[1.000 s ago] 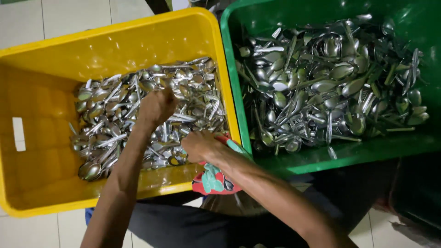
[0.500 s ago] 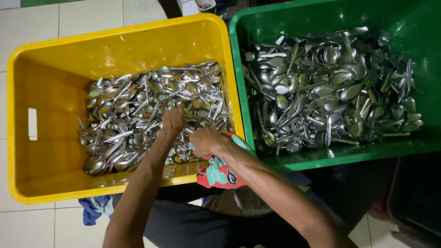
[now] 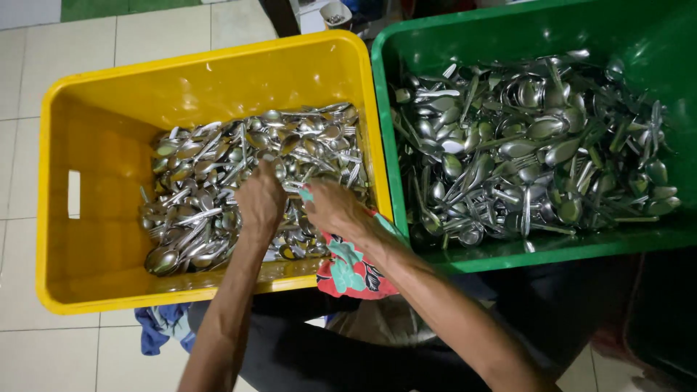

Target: Wiping metal spoons with a cloth and moving them from a yellow bin to a green bin.

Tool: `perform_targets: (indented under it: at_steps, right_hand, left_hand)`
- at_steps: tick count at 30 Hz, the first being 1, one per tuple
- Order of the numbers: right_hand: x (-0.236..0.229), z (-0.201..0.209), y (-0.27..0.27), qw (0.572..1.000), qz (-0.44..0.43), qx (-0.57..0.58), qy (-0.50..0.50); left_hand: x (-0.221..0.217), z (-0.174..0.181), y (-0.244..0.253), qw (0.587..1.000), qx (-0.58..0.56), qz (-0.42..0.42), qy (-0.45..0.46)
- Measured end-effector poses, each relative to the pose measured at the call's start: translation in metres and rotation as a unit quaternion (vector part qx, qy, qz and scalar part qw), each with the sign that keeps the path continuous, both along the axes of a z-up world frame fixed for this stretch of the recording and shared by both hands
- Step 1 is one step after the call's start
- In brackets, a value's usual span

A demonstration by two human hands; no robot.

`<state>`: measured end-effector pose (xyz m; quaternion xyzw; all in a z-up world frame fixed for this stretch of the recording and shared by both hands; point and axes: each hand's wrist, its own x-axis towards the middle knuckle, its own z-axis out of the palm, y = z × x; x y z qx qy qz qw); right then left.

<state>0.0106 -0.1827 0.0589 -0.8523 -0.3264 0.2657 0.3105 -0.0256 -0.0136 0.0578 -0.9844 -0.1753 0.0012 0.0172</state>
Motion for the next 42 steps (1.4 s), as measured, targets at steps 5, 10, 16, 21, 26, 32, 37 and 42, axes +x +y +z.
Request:
perform_targets:
  at_steps: [5,10,16,21,26,32,37,42]
  right_hand:
    - [-0.004,0.064,-0.033,0.985,-0.116,0.126,0.023]
    - [-0.009,0.075,-0.070,0.831,-0.289,0.342,0.332]
    - [-0.054,0.213,-0.221,0.891,-0.275,0.206,0.298]
    - [-0.033,0.229,-0.257,0.626,-0.234,0.593,0.449]
    - [0.013,0.225,-0.142,0.842,-0.299,0.395,-0.215]
    - [0.054,0.089,-0.076,0.738,-0.421,0.508,0.142]
    - [0.041,0.164,-0.045,0.815,-0.317,0.474,-0.105]
    - [0.057,0.106,-0.016,0.921,-0.209,0.278,-0.175]
  left_hand:
    - [-0.020,-0.015,-0.007,0.933,-0.326,0.109,-0.108]
    - [-0.028,0.012,-0.026,0.876,-0.433,0.129,-0.169]
    - [-0.022,-0.011,-0.022,0.866,-0.444,0.113,-0.203]
    - [-0.027,0.015,-0.035,0.849,-0.474,0.114,-0.203]
    - [-0.023,0.003,-0.034,0.843,-0.473,0.086,-0.242]
    - [-0.024,-0.001,-0.035,0.846,-0.469,0.061,-0.247]
    - [-0.028,0.004,-0.038,0.863,-0.449,0.061,-0.223]
    - [-0.025,0.031,-0.044,0.866,-0.442,0.052,-0.228]
